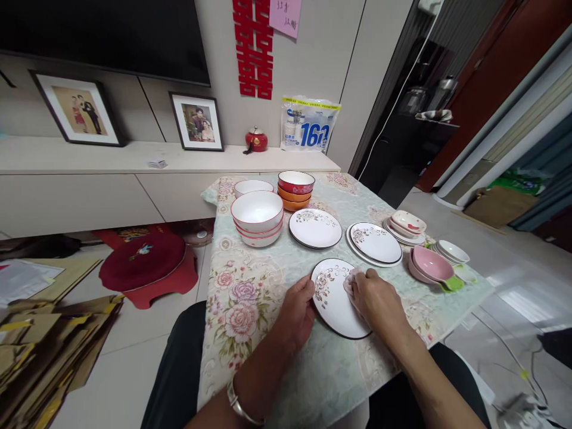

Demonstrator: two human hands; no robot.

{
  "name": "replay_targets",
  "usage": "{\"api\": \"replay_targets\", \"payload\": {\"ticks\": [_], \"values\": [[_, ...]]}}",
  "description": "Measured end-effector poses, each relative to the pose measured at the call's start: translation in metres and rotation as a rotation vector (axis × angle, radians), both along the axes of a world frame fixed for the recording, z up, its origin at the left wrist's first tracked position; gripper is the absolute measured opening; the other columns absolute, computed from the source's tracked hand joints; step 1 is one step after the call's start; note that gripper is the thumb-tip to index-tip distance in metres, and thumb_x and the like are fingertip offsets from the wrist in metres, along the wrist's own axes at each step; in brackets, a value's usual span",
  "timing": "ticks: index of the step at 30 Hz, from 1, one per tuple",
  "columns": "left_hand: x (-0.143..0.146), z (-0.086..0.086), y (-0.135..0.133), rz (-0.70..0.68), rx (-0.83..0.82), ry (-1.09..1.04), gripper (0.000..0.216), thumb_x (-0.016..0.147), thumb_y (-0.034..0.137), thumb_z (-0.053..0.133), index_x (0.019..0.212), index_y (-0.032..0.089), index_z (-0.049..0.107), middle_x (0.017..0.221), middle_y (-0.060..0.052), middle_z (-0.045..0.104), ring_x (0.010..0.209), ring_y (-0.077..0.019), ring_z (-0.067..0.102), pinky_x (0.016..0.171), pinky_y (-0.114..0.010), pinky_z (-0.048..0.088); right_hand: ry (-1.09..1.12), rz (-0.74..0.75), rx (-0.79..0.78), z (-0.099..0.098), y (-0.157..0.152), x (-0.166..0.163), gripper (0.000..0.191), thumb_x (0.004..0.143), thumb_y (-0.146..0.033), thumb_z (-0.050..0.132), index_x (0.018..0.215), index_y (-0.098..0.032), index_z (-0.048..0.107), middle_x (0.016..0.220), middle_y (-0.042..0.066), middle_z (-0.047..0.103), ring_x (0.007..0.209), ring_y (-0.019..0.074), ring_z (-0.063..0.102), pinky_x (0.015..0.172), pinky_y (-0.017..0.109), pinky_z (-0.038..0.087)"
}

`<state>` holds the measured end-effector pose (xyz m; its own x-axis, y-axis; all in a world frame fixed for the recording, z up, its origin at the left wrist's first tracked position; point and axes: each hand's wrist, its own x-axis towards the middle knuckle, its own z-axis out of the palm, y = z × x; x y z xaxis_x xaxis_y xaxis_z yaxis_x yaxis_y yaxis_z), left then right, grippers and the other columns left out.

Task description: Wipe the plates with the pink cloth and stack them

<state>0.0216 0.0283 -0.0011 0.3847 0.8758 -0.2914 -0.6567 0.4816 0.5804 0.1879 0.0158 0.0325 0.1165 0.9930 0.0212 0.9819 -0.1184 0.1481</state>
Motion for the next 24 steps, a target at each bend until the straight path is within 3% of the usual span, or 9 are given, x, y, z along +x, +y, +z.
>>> {"api": "replay_targets", "payload": {"ticks": [4,7,10,14,19,24], "values": [[-0.001,0.001,0.002,-0.012,0.010,-0.016,0.035,0.072,0.032,0.076,0.103,0.018,0.073,0.116,-0.011,0.075,0.119,-0.0328,0.062,0.102,-0.042,0.046,0.070,0.011,0.062,0.001,0.022,-0.017,0.022,0.099,-0.022,0.047,0.097,-0.014,0.067,0.094,0.010,0.061,0.076,0.0195,0.061,0.060,0.030,0.030],[0.000,0.002,0.003,-0.003,0.015,-0.045,0.034,0.069,0.032,0.078,0.100,0.018,0.073,0.116,-0.011,0.074,0.120,-0.0328,0.061,0.101,-0.041,0.046,0.184,0.126,0.102,0.001,0.027,-0.034,0.020,0.098,-0.020,0.050,0.095,-0.015,0.068,0.096,0.009,0.060,0.082,0.0194,0.059,0.066,0.029,0.036],[0.000,0.003,0.002,0.001,0.024,-0.079,0.037,0.068,0.031,0.079,0.101,0.016,0.073,0.115,-0.012,0.074,0.117,-0.0321,0.062,0.100,-0.041,0.047,0.352,0.309,0.103,0.002,0.013,-0.042,0.018,0.096,-0.017,0.051,0.090,-0.016,0.069,0.094,0.008,0.058,0.085,0.0189,0.056,0.072,0.028,0.041],[0.000,0.004,0.001,-0.013,0.043,-0.067,0.035,0.070,0.031,0.078,0.100,0.014,0.073,0.109,-0.013,0.075,0.112,-0.0319,0.065,0.098,-0.042,0.048,0.534,0.492,0.035,0.004,-0.021,-0.029,0.017,0.092,-0.012,0.052,0.092,-0.018,0.068,0.092,0.006,0.055,0.084,0.0186,0.055,0.074,0.028,0.044],[0.001,0.004,-0.001,0.010,0.030,-0.033,0.036,0.069,0.032,0.079,0.099,0.013,0.073,0.104,-0.014,0.076,0.110,-0.0332,0.065,0.095,-0.045,0.049,0.544,0.416,-0.006,0.002,-0.043,-0.012,0.029,0.088,-0.007,0.053,0.106,-0.022,0.069,0.098,0.006,0.058,0.089,0.0199,0.058,0.076,0.029,0.046],[0.001,0.003,0.001,-0.002,0.041,-0.049,0.034,0.070,0.031,0.078,0.099,0.014,0.073,0.107,-0.014,0.075,0.113,-0.0319,0.064,0.097,-0.043,0.048,0.424,0.379,0.118,-0.006,-0.021,-0.032,0.022,0.090,-0.009,0.055,0.097,-0.021,0.072,0.097,0.007,0.060,0.093,0.0236,0.056,0.078,0.032,0.045]]}}
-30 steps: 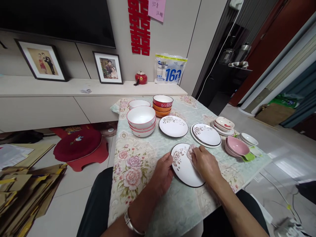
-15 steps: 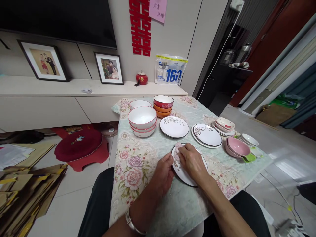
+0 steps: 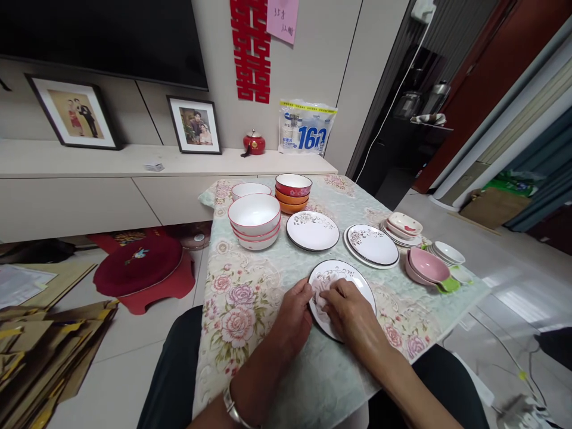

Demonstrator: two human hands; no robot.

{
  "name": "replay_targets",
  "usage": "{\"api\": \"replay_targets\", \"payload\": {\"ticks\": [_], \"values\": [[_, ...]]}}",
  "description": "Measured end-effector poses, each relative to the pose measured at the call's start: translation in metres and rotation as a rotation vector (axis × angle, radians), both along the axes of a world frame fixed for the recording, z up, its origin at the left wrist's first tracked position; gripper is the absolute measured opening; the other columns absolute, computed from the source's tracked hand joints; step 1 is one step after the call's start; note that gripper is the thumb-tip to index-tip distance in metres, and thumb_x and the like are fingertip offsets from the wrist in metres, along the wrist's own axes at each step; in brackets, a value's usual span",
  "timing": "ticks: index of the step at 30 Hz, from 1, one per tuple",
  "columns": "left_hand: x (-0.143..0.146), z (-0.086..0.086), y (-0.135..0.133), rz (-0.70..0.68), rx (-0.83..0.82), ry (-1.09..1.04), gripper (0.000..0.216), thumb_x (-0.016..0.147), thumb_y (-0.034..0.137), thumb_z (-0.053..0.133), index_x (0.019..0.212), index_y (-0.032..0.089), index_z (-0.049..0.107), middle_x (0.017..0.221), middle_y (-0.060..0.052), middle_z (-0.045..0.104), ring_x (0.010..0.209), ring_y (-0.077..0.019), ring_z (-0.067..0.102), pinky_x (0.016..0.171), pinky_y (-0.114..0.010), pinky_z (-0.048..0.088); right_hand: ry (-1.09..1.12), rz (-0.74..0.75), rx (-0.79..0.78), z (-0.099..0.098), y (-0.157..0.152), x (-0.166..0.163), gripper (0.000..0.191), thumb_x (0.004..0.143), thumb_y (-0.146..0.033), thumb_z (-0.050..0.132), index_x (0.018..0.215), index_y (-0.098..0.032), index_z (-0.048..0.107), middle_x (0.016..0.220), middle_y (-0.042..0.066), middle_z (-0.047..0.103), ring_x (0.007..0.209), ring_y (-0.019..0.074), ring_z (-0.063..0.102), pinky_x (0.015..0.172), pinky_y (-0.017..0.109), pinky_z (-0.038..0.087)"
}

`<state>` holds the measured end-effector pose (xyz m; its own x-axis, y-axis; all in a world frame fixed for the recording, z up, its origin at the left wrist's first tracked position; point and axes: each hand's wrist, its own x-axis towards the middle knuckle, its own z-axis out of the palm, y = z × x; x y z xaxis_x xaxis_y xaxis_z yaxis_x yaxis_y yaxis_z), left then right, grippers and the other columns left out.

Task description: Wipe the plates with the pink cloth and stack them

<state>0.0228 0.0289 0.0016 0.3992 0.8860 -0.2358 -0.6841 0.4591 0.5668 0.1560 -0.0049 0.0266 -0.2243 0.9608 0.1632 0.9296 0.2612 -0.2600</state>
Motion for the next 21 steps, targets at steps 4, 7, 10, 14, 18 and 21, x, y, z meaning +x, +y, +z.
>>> {"api": "replay_targets", "payload": {"ticks": [4,7,10,14,18,21], "values": [[-0.001,-0.002,0.002,0.003,0.006,0.003,0.033,0.069,0.030,0.079,0.098,0.015,0.073,0.108,-0.012,0.075,0.114,-0.0315,0.063,0.099,-0.042,0.047,0.031,-0.034,0.037,0.000,0.031,-0.005,0.021,0.092,-0.012,0.055,0.104,-0.020,0.071,0.101,0.008,0.062,0.097,0.0222,0.056,0.082,0.030,0.044],[-0.001,-0.003,0.002,0.014,-0.033,0.026,0.034,0.068,0.031,0.080,0.098,0.015,0.074,0.107,-0.013,0.076,0.116,-0.0321,0.063,0.100,-0.042,0.047,-0.017,-0.126,0.008,0.003,0.044,0.010,0.023,0.095,-0.015,0.054,0.111,-0.020,0.069,0.103,0.008,0.063,0.098,0.0205,0.059,0.080,0.028,0.043],[-0.001,-0.003,0.002,0.021,-0.053,0.040,0.032,0.068,0.030,0.079,0.096,0.015,0.074,0.105,-0.013,0.077,0.117,-0.0330,0.062,0.099,-0.042,0.047,-0.157,-0.262,-0.043,0.005,0.039,0.029,0.020,0.097,-0.020,0.052,0.108,-0.018,0.069,0.099,0.008,0.063,0.089,0.0201,0.061,0.069,0.027,0.039],[-0.001,-0.003,0.000,0.023,-0.039,0.066,0.028,0.071,0.031,0.077,0.095,0.016,0.075,0.106,-0.012,0.077,0.117,-0.0341,0.062,0.099,-0.044,0.048,-0.355,-0.322,-0.075,0.002,0.010,0.043,0.019,0.097,-0.023,0.050,0.099,-0.016,0.068,0.091,0.009,0.062,0.076,0.0206,0.062,0.058,0.029,0.029],[0.000,-0.002,0.000,0.034,-0.036,0.056,0.026,0.072,0.030,0.076,0.093,0.016,0.074,0.104,-0.012,0.077,0.119,-0.0345,0.061,0.100,-0.045,0.047,-0.407,-0.261,-0.054,-0.006,-0.014,0.040,0.016,0.094,-0.021,0.052,0.093,-0.016,0.068,0.085,0.009,0.061,0.077,0.0224,0.063,0.058,0.029,0.028],[0.000,-0.002,0.000,0.036,-0.033,0.049,0.028,0.071,0.030,0.077,0.094,0.015,0.074,0.106,-0.013,0.077,0.118,-0.0347,0.061,0.100,-0.045,0.047,-0.352,-0.266,-0.041,-0.007,-0.009,0.035,0.015,0.094,-0.020,0.053,0.093,-0.017,0.068,0.085,0.008,0.060,0.074,0.0202,0.061,0.059,0.029,0.028]]}}
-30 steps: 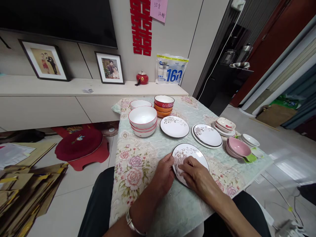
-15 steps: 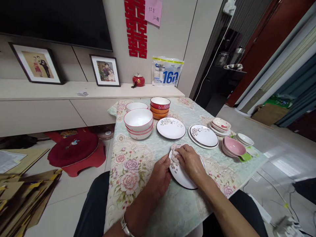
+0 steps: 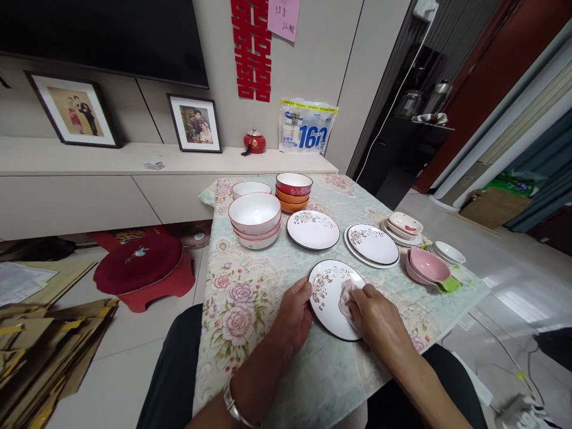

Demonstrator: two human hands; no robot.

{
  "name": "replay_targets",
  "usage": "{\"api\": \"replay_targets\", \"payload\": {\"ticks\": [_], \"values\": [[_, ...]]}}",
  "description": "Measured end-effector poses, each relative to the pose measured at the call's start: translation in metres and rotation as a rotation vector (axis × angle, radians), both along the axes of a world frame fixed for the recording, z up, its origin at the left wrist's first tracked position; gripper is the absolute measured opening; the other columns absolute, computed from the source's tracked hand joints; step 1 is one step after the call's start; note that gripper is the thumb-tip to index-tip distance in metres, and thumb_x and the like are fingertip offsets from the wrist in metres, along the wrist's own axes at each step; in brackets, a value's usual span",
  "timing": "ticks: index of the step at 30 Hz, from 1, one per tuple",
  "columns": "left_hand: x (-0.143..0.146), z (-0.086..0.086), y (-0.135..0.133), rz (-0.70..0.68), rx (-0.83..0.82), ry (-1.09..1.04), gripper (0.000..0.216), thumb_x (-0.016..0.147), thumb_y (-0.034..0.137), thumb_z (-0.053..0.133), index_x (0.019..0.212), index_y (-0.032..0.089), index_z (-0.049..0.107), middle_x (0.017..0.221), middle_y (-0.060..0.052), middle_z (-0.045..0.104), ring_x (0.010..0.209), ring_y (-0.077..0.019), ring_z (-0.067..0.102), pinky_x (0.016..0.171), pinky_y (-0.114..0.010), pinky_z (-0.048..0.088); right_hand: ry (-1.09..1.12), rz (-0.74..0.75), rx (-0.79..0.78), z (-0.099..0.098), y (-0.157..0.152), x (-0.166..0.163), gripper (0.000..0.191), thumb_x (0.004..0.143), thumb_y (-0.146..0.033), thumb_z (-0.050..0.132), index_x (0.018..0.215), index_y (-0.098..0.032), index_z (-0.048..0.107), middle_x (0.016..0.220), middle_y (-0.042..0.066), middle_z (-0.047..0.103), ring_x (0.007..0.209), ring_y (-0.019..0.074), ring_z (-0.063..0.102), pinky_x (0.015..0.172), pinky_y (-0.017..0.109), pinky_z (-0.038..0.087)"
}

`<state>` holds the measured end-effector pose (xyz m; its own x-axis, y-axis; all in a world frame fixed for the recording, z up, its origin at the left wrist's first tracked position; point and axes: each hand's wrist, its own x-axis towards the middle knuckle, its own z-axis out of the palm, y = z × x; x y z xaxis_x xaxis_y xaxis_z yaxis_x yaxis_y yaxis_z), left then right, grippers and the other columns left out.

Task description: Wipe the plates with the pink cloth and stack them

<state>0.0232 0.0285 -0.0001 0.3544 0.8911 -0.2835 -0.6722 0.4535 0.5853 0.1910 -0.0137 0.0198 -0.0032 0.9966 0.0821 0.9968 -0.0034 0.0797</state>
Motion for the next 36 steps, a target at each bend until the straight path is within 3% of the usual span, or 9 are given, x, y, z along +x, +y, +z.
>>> {"api": "replay_targets", "payload": {"ticks": [7,12,17,19,22,25,27,31,36], "values": [[-0.003,0.006,0.000,-0.040,0.023,0.018,0.029,0.071,0.033,0.076,0.097,0.019,0.074,0.114,-0.011,0.075,0.117,-0.0343,0.062,0.095,-0.044,0.050,0.178,-0.029,0.061,0.004,0.047,-0.017,0.024,0.099,-0.023,0.047,0.099,-0.013,0.069,0.091,0.009,0.058,0.078,0.0195,0.058,0.066,0.028,0.036],[-0.003,0.010,0.000,-0.034,0.050,0.010,0.027,0.073,0.031,0.073,0.098,0.019,0.074,0.108,-0.011,0.076,0.112,-0.0325,0.064,0.092,-0.041,0.051,0.518,0.312,0.044,0.009,0.047,-0.026,0.019,0.096,-0.020,0.052,0.098,-0.019,0.071,0.094,0.006,0.057,0.090,0.0185,0.057,0.079,0.028,0.043],[-0.002,0.008,0.000,-0.030,0.054,0.037,0.024,0.072,0.031,0.073,0.094,0.018,0.075,0.098,-0.010,0.077,0.105,-0.0320,0.067,0.089,-0.041,0.052,0.726,0.524,-0.213,0.021,0.033,-0.002,0.018,0.090,-0.020,0.062,0.100,-0.028,0.075,0.095,0.001,0.061,0.094,0.0169,0.059,0.083,0.027,0.045],[-0.002,0.007,0.000,-0.010,0.040,0.057,0.028,0.072,0.031,0.074,0.096,0.018,0.075,0.100,-0.009,0.077,0.104,-0.0313,0.067,0.089,-0.041,0.052,0.763,0.485,-0.248,0.020,0.032,0.012,0.019,0.089,-0.022,0.064,0.102,-0.030,0.076,0.096,0.001,0.063,0.094,0.0172,0.060,0.085,0.027,0.046],[-0.002,0.007,0.000,0.022,0.017,0.077,0.037,0.072,0.029,0.075,0.106,0.015,0.073,0.106,-0.011,0.077,0.103,-0.0296,0.068,0.090,-0.040,0.052,0.744,0.297,-0.134,0.011,0.038,0.022,0.019,0.091,-0.023,0.059,0.100,-0.026,0.076,0.094,0.003,0.062,0.090,0.0185,0.060,0.083,0.029,0.046],[-0.002,0.011,0.000,0.011,-0.015,0.084,0.040,0.075,0.025,0.070,0.113,0.012,0.072,0.109,-0.012,0.076,0.104,-0.0278,0.068,0.091,-0.038,0.052,0.630,0.116,0.038,-0.002,0.047,0.012,0.022,0.095,-0.023,0.053,0.097,-0.019,0.074,0.092,0.006,0.058,0.088,0.0203,0.057,0.080,0.031,0.045],[-0.003,0.012,0.000,-0.012,-0.039,0.066,0.042,0.076,0.019,0.065,0.117,0.011,0.071,0.110,-0.012,0.076,0.105,-0.0267,0.068,0.092,-0.036,0.052,0.562,0.094,0.112,-0.005,0.049,-0.004,0.023,0.096,-0.021,0.050,0.102,-0.017,0.073,0.094,0.008,0.056,0.090,0.0215,0.055,0.080,0.032,0.044],[-0.005,0.011,0.002,-0.022,-0.041,0.020,0.048,0.069,0.010,0.063,0.117,0.012,0.070,0.107,-0.011,0.076,0.100,-0.0247,0.070,0.090,-0.035,0.052,0.569,0.334,0.064,0.007,0.042,-0.027,0.022,0.093,-0.013,0.053,0.105,-0.019,0.070,0.099,0.007,0.055,0.094,0.0203,0.052,0.082,0.031,0.043],[-0.006,0.005,0.002,-0.032,-0.039,0.060,0.041,0.071,0.010,0.066,0.112,0.009,0.072,0.102,-0.013,0.077,0.089,-0.0234,0.071,0.081,-0.033,0.054,0.775,0.604,-0.256,0.029,0.032,-0.005,0.021,0.089,-0.012,0.060,0.094,-0.026,0.075,0.094,0.000,0.061,0.090,0.0151,0.058,0.082,0.025,0.044]]}}
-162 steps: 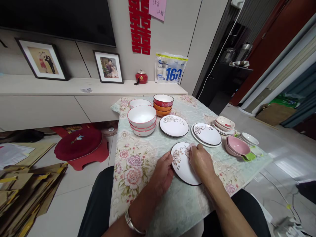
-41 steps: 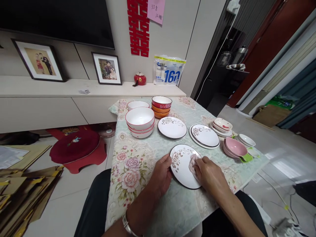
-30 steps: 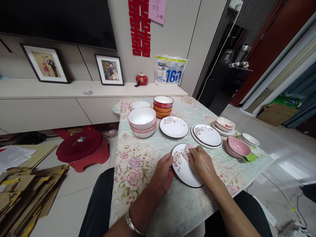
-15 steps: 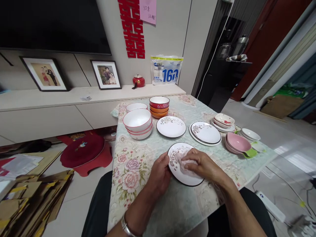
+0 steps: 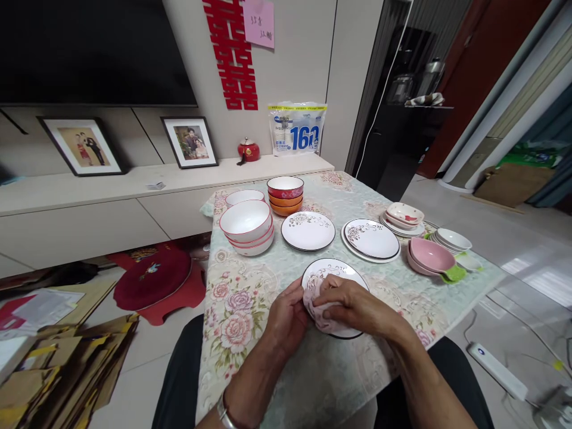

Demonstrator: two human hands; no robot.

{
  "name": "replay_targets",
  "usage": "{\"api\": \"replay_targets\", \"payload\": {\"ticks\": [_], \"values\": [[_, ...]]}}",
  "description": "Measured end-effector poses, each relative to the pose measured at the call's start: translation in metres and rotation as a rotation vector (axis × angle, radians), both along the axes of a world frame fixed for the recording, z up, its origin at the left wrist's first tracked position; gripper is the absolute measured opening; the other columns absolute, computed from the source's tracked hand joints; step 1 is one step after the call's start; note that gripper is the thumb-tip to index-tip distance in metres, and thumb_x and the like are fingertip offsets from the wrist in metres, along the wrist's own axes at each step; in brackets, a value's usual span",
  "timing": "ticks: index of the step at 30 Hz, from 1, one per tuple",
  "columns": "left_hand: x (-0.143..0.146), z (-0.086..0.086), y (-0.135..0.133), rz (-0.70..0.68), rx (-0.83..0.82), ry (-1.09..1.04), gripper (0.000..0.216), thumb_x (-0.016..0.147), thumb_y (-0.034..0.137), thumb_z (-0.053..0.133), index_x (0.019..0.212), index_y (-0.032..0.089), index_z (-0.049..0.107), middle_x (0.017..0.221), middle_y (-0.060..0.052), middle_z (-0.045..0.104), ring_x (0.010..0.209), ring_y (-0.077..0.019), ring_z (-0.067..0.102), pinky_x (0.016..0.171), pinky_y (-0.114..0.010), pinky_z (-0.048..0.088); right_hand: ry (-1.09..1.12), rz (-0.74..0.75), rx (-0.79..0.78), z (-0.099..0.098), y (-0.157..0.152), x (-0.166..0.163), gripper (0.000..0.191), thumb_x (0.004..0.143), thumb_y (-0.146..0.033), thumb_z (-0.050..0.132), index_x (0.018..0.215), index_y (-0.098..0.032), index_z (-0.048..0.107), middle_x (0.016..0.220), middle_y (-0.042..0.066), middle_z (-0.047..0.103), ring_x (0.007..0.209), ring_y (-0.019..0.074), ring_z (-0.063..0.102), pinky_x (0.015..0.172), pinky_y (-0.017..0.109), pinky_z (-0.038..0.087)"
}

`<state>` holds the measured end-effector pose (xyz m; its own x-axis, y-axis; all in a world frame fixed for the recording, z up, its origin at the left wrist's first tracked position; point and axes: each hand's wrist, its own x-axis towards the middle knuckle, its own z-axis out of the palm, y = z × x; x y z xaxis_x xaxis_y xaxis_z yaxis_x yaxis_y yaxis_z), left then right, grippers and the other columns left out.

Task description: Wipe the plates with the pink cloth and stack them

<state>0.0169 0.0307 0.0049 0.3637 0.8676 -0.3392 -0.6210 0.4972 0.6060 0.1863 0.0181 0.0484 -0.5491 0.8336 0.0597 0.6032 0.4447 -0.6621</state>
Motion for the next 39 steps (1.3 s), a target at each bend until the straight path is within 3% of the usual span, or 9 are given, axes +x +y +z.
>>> {"api": "replay_targets", "payload": {"ticks": [2,8,12,16,19,23,30,36,39], "values": [[0.001,0.001,-0.001,0.012,0.003,0.002,0.038,0.075,0.013,0.066,0.112,0.009,0.072,0.102,-0.012,0.077,0.090,-0.0230,0.070,0.083,-0.033,0.053,0.026,-0.030,-0.038,-0.001,0.002,0.010,0.022,0.089,-0.014,0.062,0.097,-0.028,0.076,0.094,0.000,0.063,0.093,0.0155,0.060,0.085,0.025,0.045],[0.002,0.006,-0.001,-0.017,-0.059,-0.123,0.043,0.098,0.038,0.045,0.124,0.011,0.066,0.116,-0.013,0.074,0.109,-0.0260,0.066,0.098,-0.039,0.049,-0.062,-0.458,0.166,-0.027,0.018,-0.013,0.033,0.092,-0.018,0.055,0.122,-0.020,0.069,0.100,0.008,0.060,0.095,0.0218,0.057,0.085,0.034,0.046],[0.000,0.007,0.000,0.034,-0.117,-0.123,0.042,0.098,0.038,0.044,0.118,0.010,0.067,0.110,-0.014,0.075,0.106,-0.0262,0.067,0.099,-0.039,0.047,-0.007,-0.269,0.201,-0.024,0.014,-0.027,0.032,0.094,-0.015,0.053,0.119,-0.024,0.070,0.098,0.007,0.057,0.094,0.0200,0.054,0.083,0.032,0.045],[0.000,0.011,-0.001,0.007,-0.129,-0.134,0.048,0.099,0.042,0.039,0.116,0.007,0.068,0.104,-0.015,0.075,0.102,-0.0274,0.069,0.095,-0.039,0.048,0.076,0.018,-0.003,-0.008,0.006,-0.008,0.027,0.090,-0.015,0.062,0.109,-0.029,0.075,0.099,0.002,0.060,0.095,0.0169,0.057,0.083,0.028,0.044],[0.001,0.013,-0.001,-0.007,-0.096,-0.131,0.052,0.101,0.041,0.033,0.118,0.006,0.067,0.105,-0.015,0.075,0.101,-0.0271,0.069,0.093,-0.039,0.049,0.059,-0.030,-0.035,-0.007,0.009,-0.001,0.027,0.090,-0.012,0.062,0.105,-0.029,0.076,0.094,0.001,0.060,0.093,0.0163,0.058,0.083,0.028,0.044],[0.001,0.011,0.000,0.042,-0.124,-0.153,0.047,0.101,0.039,0.036,0.117,0.007,0.067,0.101,-0.014,0.076,0.096,-0.0241,0.069,0.092,-0.036,0.050,0.032,-0.257,0.141,-0.015,0.013,-0.017,0.032,0.093,-0.011,0.055,0.114,-0.025,0.073,0.095,0.005,0.055,0.093,0.0186,0.054,0.081,0.030,0.043],[-0.001,0.013,0.000,-0.006,-0.144,-0.148,0.053,0.099,0.046,0.036,0.107,0.007,0.071,0.092,-0.015,0.076,0.093,-0.0281,0.070,0.088,-0.040,0.051,0.064,0.022,0.039,-0.008,0.004,-0.016,0.033,0.091,-0.012,0.062,0.115,-0.031,0.074,0.097,0.002,0.058,0.093,0.0158,0.057,0.081,0.026,0.044],[0.003,0.012,-0.002,0.042,-0.059,-0.079,0.033,0.089,0.033,0.059,0.110,0.011,0.071,0.104,-0.012,0.076,0.095,-0.0230,0.068,0.088,-0.034,0.050,-0.067,-0.345,0.291,-0.028,0.020,-0.027,0.031,0.096,-0.015,0.052,0.120,-0.024,0.071,0.096,0.007,0.055,0.093,0.0196,0.054,0.080,0.029,0.045],[0.003,0.009,-0.003,0.009,0.018,-0.005,0.043,0.071,0.018,0.074,0.114,0.012,0.071,0.101,-0.010,0.077,0.088,-0.0220,0.069,0.082,-0.032,0.050,-0.236,-0.496,0.304,-0.033,0.027,-0.027,0.031,0.098,-0.019,0.051,0.123,-0.023,0.068,0.095,0.007,0.055,0.091,0.0203,0.055,0.077,0.029,0.044]]}}
